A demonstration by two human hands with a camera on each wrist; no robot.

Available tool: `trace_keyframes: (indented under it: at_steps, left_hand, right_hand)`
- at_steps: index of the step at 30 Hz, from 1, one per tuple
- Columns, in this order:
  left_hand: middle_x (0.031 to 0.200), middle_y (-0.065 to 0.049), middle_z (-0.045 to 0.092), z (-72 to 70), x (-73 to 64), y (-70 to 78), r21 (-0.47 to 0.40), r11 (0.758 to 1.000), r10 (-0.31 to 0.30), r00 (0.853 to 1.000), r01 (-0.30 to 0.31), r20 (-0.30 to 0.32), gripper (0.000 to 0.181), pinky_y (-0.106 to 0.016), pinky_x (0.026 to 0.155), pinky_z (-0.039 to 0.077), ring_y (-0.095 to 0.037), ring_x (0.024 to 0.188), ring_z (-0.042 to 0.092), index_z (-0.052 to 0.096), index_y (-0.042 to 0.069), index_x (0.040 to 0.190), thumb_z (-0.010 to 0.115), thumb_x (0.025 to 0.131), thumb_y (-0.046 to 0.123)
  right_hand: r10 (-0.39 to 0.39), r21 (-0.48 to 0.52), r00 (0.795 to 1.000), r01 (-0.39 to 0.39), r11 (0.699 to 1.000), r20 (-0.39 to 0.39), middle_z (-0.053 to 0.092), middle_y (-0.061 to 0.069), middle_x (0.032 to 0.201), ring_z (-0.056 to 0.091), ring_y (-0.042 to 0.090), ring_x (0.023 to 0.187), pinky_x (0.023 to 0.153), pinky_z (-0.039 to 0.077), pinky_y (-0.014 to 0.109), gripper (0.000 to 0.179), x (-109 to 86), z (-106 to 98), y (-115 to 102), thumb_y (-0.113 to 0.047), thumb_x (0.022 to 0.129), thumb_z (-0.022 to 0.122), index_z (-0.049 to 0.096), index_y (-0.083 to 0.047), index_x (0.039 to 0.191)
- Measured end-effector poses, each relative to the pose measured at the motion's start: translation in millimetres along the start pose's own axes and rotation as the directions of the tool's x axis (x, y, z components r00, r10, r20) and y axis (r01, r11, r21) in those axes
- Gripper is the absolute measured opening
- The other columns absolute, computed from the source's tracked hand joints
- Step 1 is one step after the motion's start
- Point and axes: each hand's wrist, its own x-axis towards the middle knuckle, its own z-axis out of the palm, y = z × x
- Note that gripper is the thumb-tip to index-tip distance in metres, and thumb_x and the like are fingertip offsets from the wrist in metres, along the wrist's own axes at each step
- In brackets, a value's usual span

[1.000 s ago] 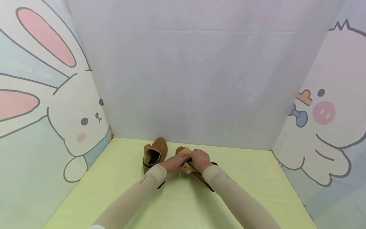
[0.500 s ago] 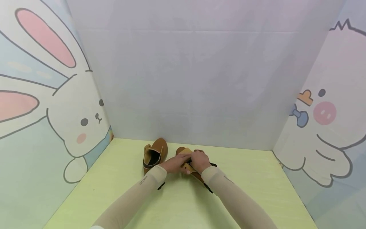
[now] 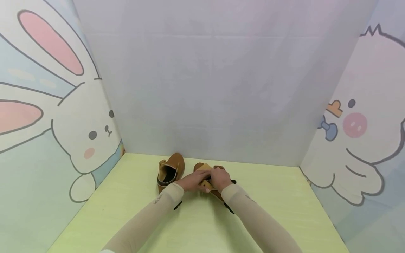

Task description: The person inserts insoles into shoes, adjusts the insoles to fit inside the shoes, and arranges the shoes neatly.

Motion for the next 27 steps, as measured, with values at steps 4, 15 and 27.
trace_keyframes:
  at_steps: [4,15,27]
  left_hand:
    - [0.164,-0.004,0.030,0.0,1.6,-3.6,0.003,1.000,-0.005,1.000,0.005,-0.004,0.088,-0.037,0.117,0.032,-0.023,0.150,0.028,0.027,0.015,0.162,0.064,0.093,0.057]
    - [0.163,-0.002,0.032,0.5,2.3,-7.0,0.011,1.000,-0.003,1.000,0.003,-0.018,0.086,-0.035,0.117,0.031,-0.022,0.149,0.029,0.030,0.016,0.161,0.064,0.093,0.056]
    - [0.162,-0.004,0.033,6.2,0.6,-4.8,0.017,0.999,0.044,0.999,-0.044,-0.024,0.087,-0.032,0.116,0.033,-0.021,0.148,0.032,0.029,0.012,0.161,0.065,0.093,0.054]
  right_hand:
    - [0.007,0.007,0.997,-0.008,1.000,0.083,0.071,0.014,0.101,0.069,0.028,0.086,0.075,0.058,0.043,0.021,5.1,-9,-2,-0.017,0.095,0.074,0.075,-0.002,0.110]
    - [-0.004,0.057,0.998,0.001,0.998,0.056,0.068,0.010,0.092,0.066,0.023,0.081,0.075,0.056,0.038,0.014,9.1,-13,-7,-0.005,0.088,0.078,0.074,-0.001,0.101]
    - [-0.026,0.034,0.997,0.028,0.999,-0.070,0.062,0.005,0.072,0.060,0.017,0.062,0.061,0.052,0.035,0.018,10.5,13,-3,-0.009,0.093,0.072,0.067,-0.008,0.076]
